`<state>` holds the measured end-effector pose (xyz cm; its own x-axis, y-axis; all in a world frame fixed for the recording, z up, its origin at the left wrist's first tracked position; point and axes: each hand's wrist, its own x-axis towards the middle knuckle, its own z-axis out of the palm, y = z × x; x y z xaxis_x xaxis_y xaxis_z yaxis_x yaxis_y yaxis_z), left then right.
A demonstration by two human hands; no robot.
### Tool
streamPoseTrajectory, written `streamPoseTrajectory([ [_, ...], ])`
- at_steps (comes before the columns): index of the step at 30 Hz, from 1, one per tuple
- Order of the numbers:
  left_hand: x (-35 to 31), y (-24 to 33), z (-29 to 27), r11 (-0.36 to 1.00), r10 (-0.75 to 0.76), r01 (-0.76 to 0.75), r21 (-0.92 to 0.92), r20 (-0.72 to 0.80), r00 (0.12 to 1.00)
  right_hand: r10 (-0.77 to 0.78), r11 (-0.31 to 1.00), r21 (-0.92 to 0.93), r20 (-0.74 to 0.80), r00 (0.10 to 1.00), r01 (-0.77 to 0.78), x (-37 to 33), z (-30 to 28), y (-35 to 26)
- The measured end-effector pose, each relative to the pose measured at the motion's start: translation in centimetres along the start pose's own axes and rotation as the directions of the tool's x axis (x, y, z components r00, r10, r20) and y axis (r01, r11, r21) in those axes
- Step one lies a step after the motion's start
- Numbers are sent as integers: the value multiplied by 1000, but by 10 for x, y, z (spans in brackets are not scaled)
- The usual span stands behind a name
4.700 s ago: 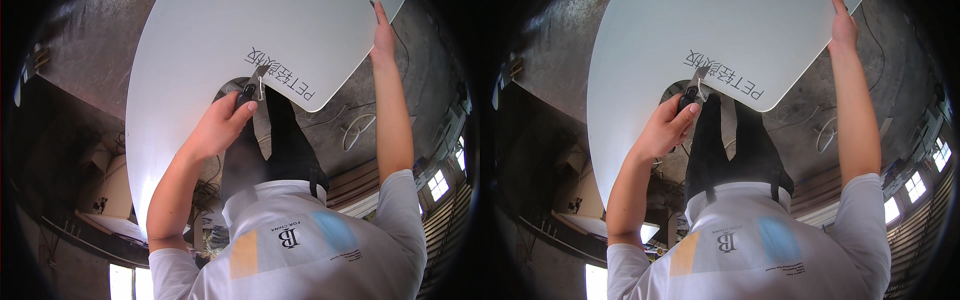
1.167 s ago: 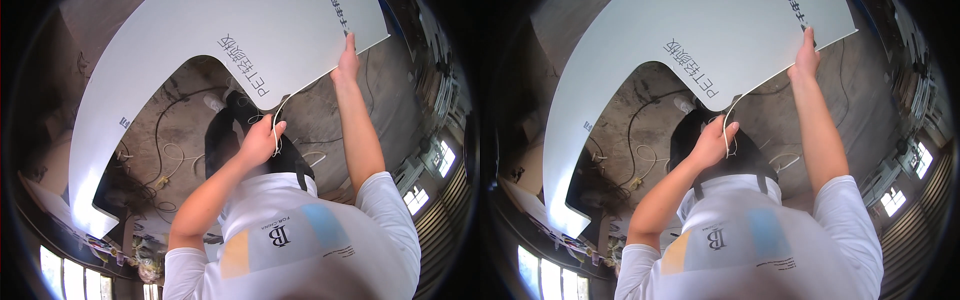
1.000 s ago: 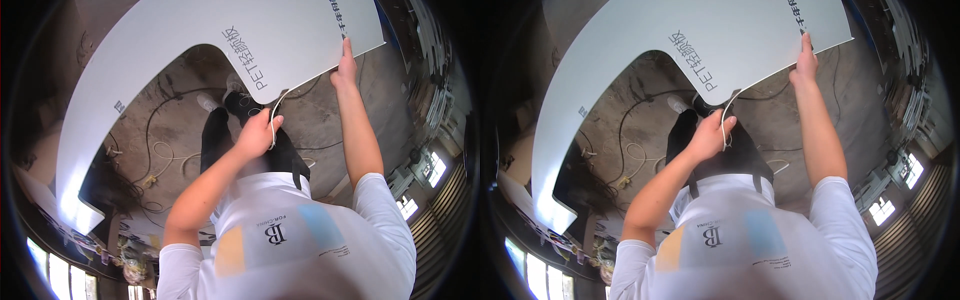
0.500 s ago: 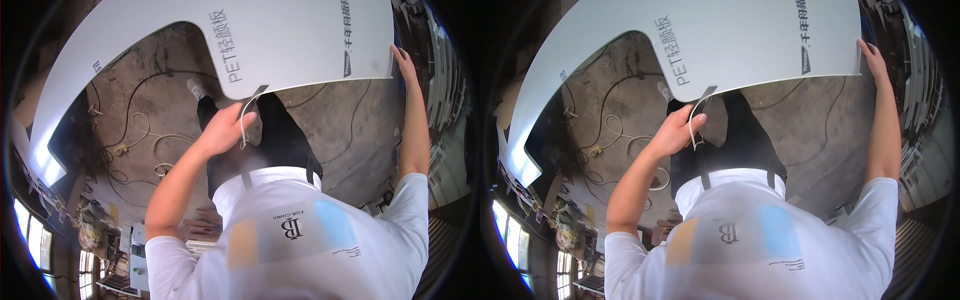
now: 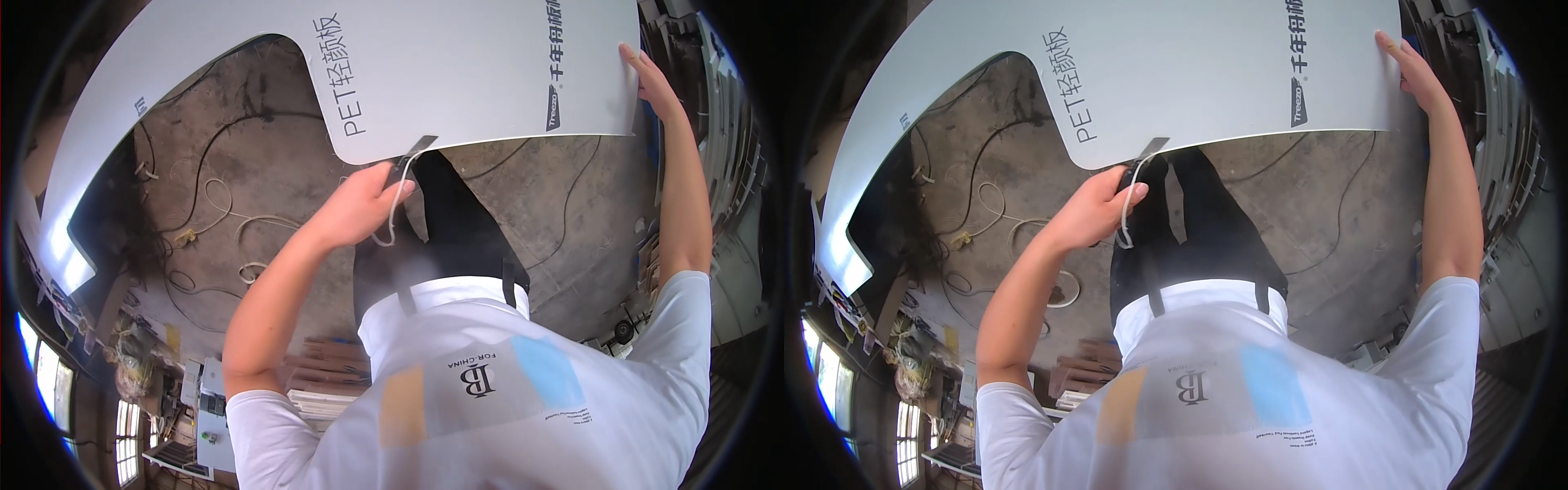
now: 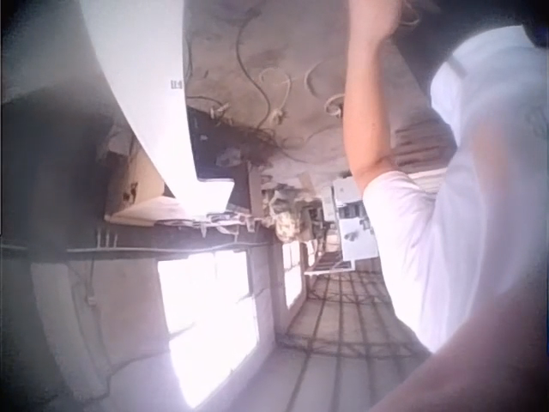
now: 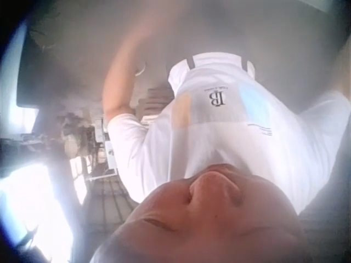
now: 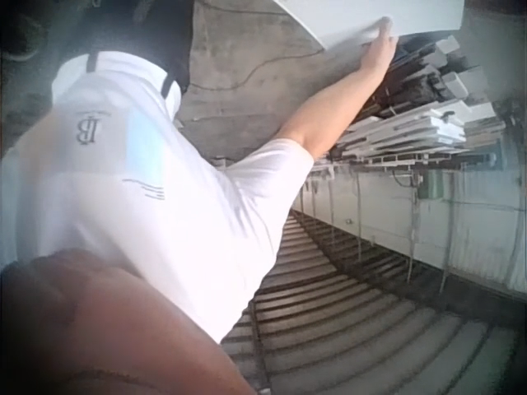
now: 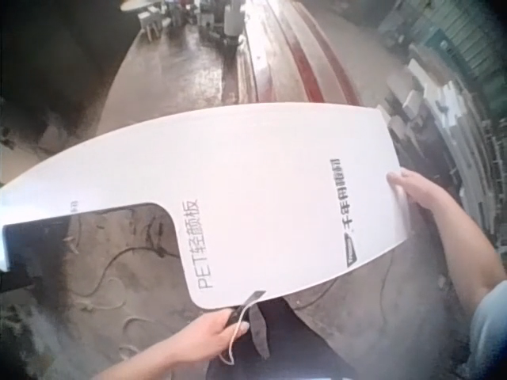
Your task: The person trims the protective film and edge of a large white curved panel using a utility knife.
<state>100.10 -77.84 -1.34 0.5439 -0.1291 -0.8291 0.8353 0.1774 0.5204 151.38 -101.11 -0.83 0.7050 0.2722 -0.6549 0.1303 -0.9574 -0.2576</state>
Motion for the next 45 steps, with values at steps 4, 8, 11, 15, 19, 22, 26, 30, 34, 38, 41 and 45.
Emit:
streamPoseTrajectory([
  [4,20,-9,18,992,116,-115,45,-21,993,-10,1000,-1,8,1000,10,3,2,2],
  [8,34,-1,38,983,183,-182,20,-19,983,-32,999,-3,11,999,32,1,2,0],
  [11,44,6,54,989,147,-147,4,-34,989,-27,999,18,45,999,26,1,0,0],
  [15,55,13,73,989,148,-148,3,-60,987,-75,996,47,12,997,75,-11,9,-11],
  [19,66,27,87,989,140,-143,-41,-65,988,-98,995,43,52,994,96,-6,4,-5],
  [22,76,36,98,990,133,-135,-39,-62,989,-139,989,57,64,988,135,-5,8,-6],
  [26,88,54,115,987,141,-145,-68,-58,988,-165,984,73,69,984,160,3,9,4],
  [30,94,63,129,988,134,-138,-66,-68,989,-155,988,-11,90,984,157,7,6,4],
  [34,102,76,140,987,133,-138,-84,-60,989,-221,973,76,2,975,220,-2,13,1],
  [38,114,88,153,987,145,-148,-57,-59,988,-238,925,328,106,965,192,2,10,-6],
  [41,126,90,163,981,192,-193,-25,-59,980,-254,934,279,85,963,222,3,10,-7],
  [45,132,106,175,983,183,-184,-22,-62,981,-317,924,252,82,945,288,-20,4,-23],
])
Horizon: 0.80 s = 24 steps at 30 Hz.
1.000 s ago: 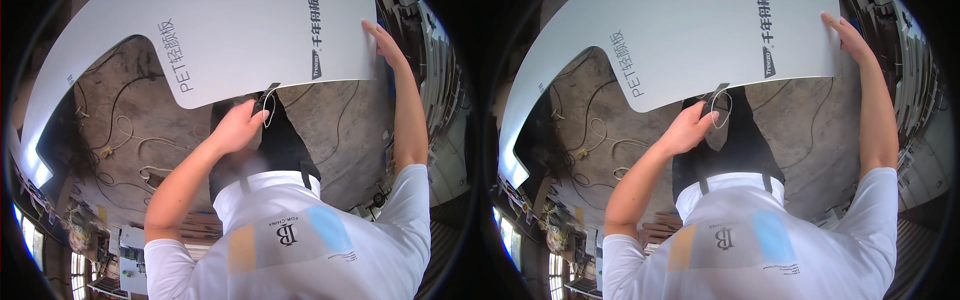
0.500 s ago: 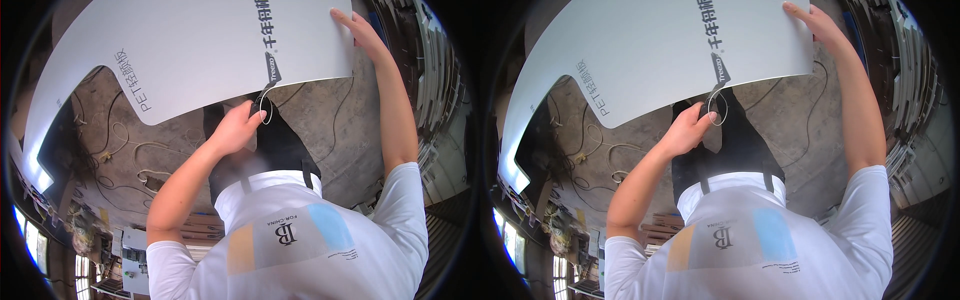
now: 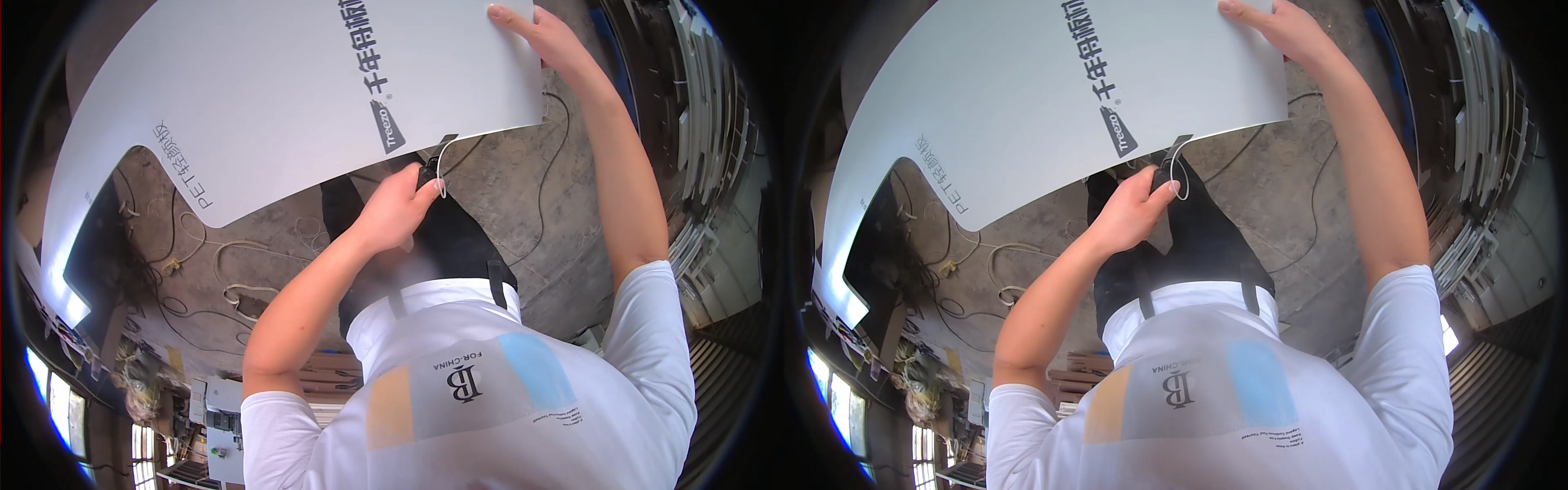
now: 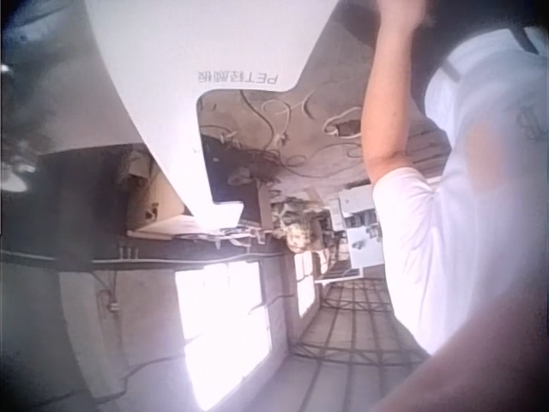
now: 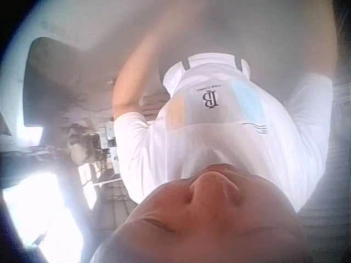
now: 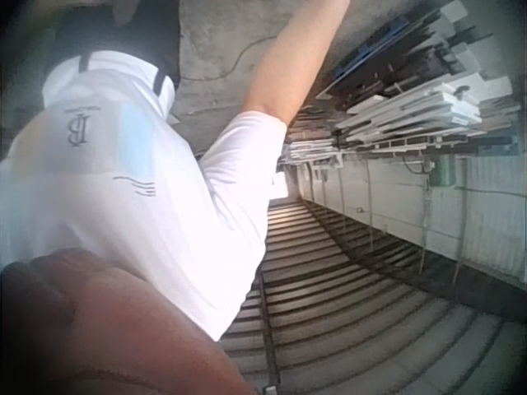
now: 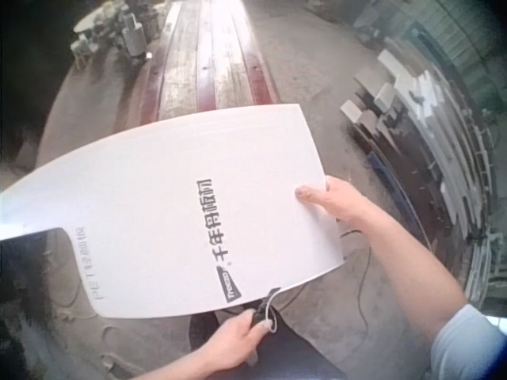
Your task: The person trims the protective film and edge of a large white curved panel using a utility knife.
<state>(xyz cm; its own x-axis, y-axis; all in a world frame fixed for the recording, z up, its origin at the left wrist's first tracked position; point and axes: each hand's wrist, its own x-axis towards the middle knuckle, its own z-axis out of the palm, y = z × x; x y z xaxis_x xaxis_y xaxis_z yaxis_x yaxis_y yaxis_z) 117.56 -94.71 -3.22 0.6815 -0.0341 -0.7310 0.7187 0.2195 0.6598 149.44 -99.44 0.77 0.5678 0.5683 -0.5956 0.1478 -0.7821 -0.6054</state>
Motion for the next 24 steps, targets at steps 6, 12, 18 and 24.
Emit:
streamPoseTrajectory([
  [6,16,16,21,997,-60,61,-36,26,998,-56,998,-32,46,997,58,8,-3,8],
  [12,39,15,48,998,26,-26,-50,14,1000,-106,990,-89,3,994,106,20,-1,29],
  [18,55,22,66,999,9,-8,-48,20,1000,-113,968,-222,16,993,114,18,-3,20],
  [24,72,34,86,998,27,-26,-60,22,999,-106,962,-249,19,994,107,20,-4,23],
])
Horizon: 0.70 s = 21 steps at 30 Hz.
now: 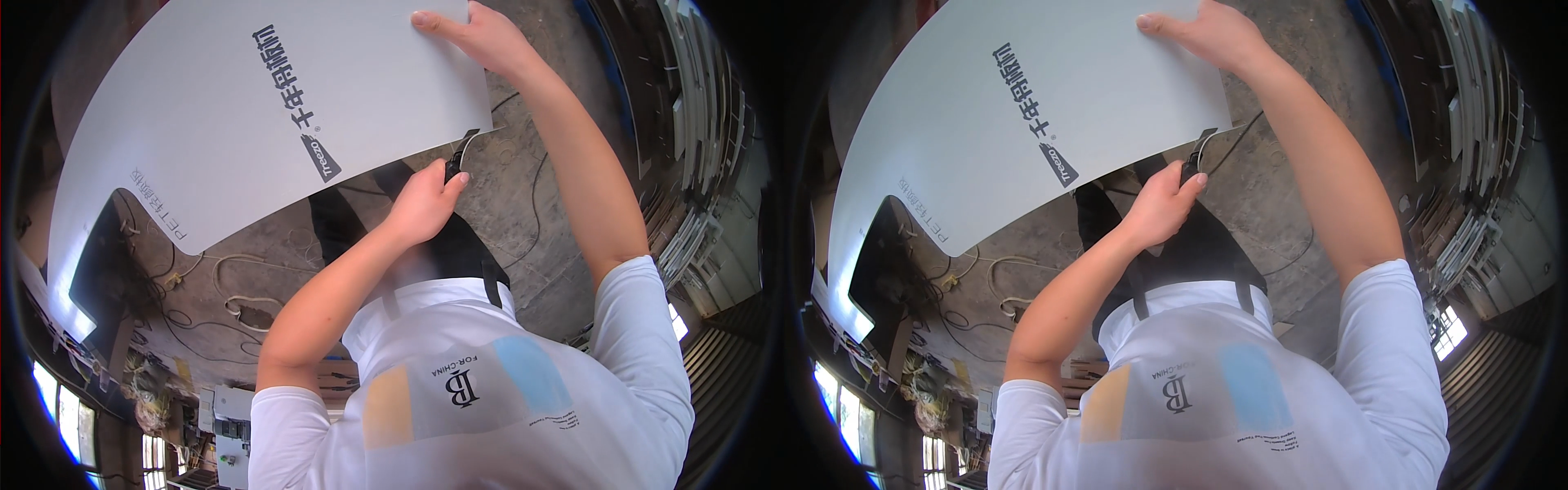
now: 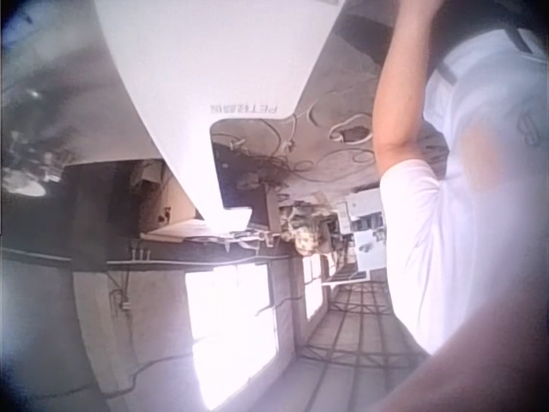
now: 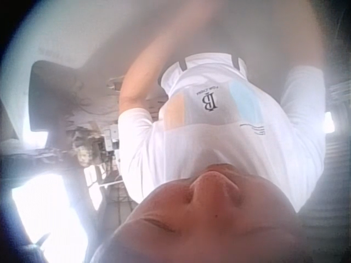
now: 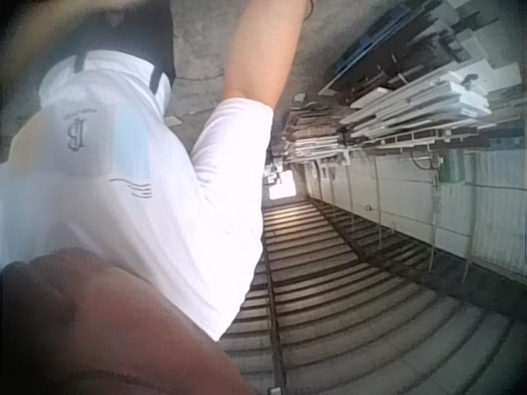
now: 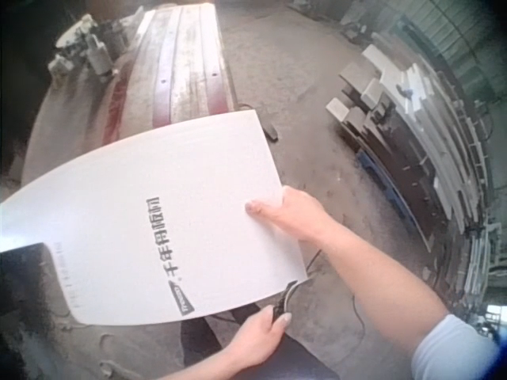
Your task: The person trims the protective film and edge of a large white curved panel using a utility knife.
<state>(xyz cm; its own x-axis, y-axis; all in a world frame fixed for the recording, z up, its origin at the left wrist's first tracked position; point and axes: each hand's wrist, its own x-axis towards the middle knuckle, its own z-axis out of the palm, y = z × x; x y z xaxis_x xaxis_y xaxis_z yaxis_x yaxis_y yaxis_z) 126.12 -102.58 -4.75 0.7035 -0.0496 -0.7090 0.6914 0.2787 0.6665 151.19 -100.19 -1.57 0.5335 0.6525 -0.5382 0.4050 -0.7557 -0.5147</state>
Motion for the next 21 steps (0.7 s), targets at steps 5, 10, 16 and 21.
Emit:
streamPoseTrajectory([
  [5,15,8,18,997,31,-29,66,-31,999,-68,997,29,3,998,68,-8,-9,-8],
  [10,39,23,58,954,142,-136,266,-2,990,-66,997,42,-9,998,67,-10,-8,-10],
  [16,42,-17,57,847,114,-54,528,-81,990,-13,997,81,101,995,5,4,14,21],
  [21,-48,-28,4,916,-55,84,393,-84,995,39,955,289,78,996,-60,-25,19,49],
])
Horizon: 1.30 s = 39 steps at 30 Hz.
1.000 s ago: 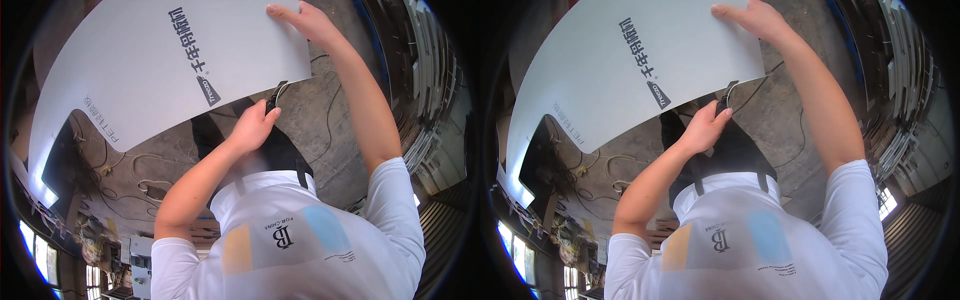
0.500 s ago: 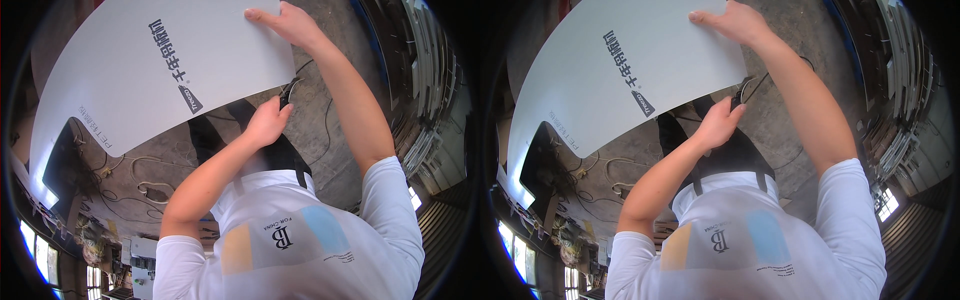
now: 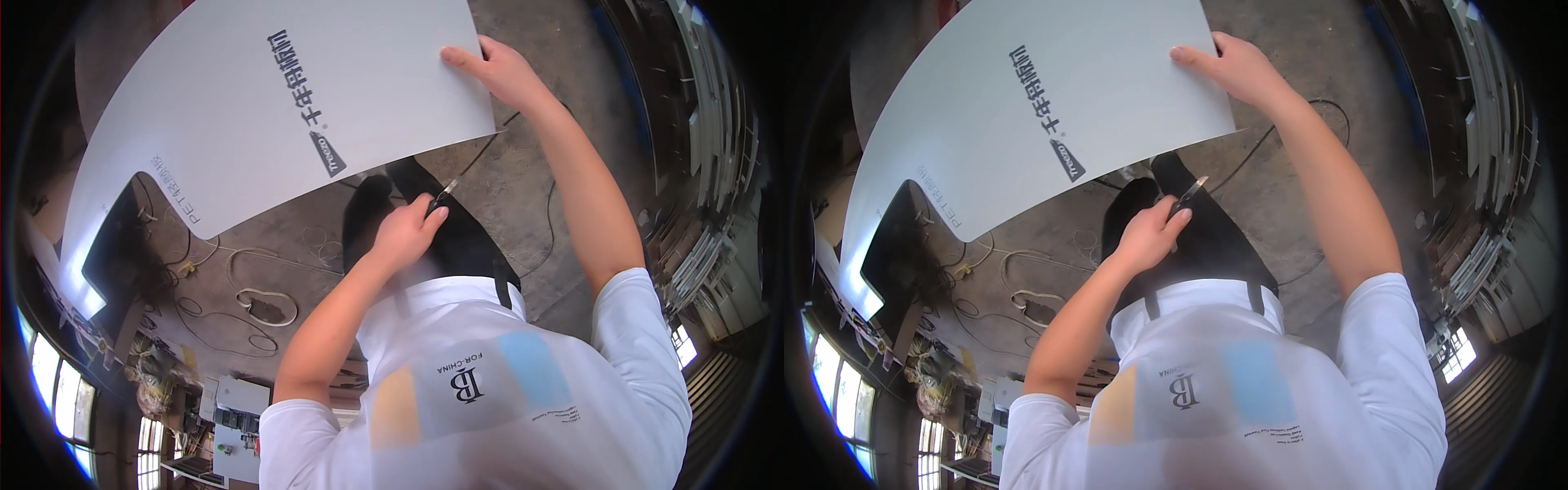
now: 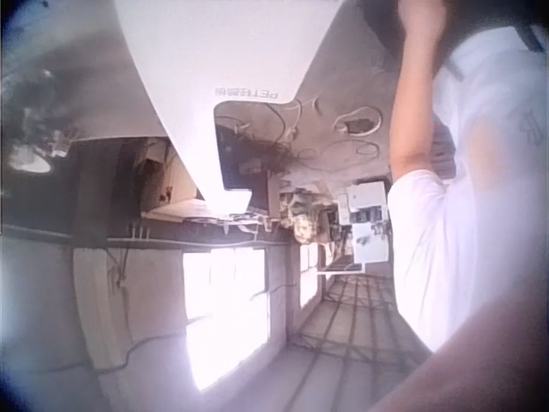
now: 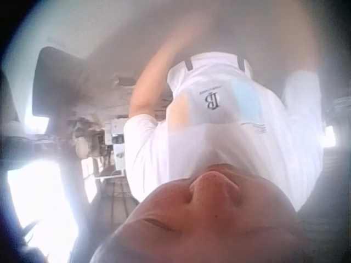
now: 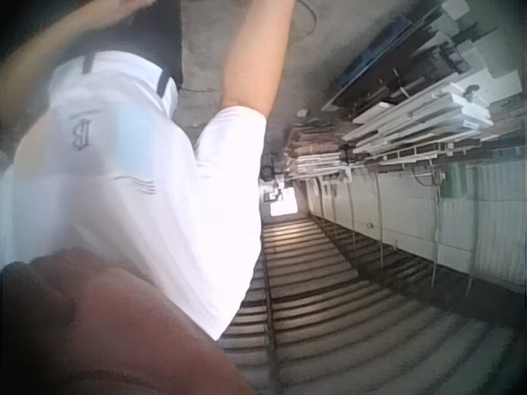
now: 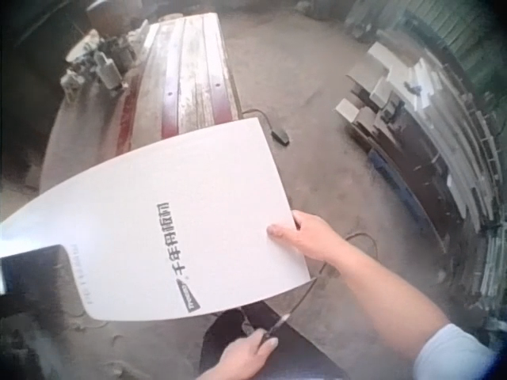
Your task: The person trims the protective film and edge of a large white curved panel using a utility knife.
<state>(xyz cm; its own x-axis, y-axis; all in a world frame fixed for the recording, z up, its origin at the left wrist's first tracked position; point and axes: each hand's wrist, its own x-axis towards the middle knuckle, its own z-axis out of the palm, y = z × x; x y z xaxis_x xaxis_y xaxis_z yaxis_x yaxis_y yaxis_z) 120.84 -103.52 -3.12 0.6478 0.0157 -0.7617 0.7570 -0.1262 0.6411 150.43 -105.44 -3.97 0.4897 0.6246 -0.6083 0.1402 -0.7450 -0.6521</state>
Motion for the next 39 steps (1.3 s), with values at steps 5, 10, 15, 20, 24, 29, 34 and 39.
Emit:
streamPoseTrajectory([
  [5,-48,-37,-34,877,-104,114,-468,46,993,-223,974,-60,-466,856,221,-33,9,3],
  [10,-48,-37,-52,749,0,-3,-662,-5,1000,-114,903,329,-436,893,276,-137,63,25],
  [15,-32,-34,-55,786,70,-54,-615,2,998,100,735,676,-27,995,-56,-154,164,9],
  [20,-16,-24,-65,802,36,-61,-594,-55,998,217,334,926,105,970,-175,-137,176,-11],
  [24,-10,-18,-68,833,46,-81,-548,-76,996,218,322,932,96,971,-165,-129,174,-9],
  [29,-11,-13,-70,800,-31,-10,-600,-58,998,223,297,936,126,967,-191,-125,172,-12],
  [34,-10,-9,-74,834,-31,3,-551,-42,999,226,283,941,120,967,-183,-125,169,-10],
  [39,-7,-11,-71,858,-28,-9,-513,-63,998,243,277,942,125,962,-192,-124,169,-10],
])
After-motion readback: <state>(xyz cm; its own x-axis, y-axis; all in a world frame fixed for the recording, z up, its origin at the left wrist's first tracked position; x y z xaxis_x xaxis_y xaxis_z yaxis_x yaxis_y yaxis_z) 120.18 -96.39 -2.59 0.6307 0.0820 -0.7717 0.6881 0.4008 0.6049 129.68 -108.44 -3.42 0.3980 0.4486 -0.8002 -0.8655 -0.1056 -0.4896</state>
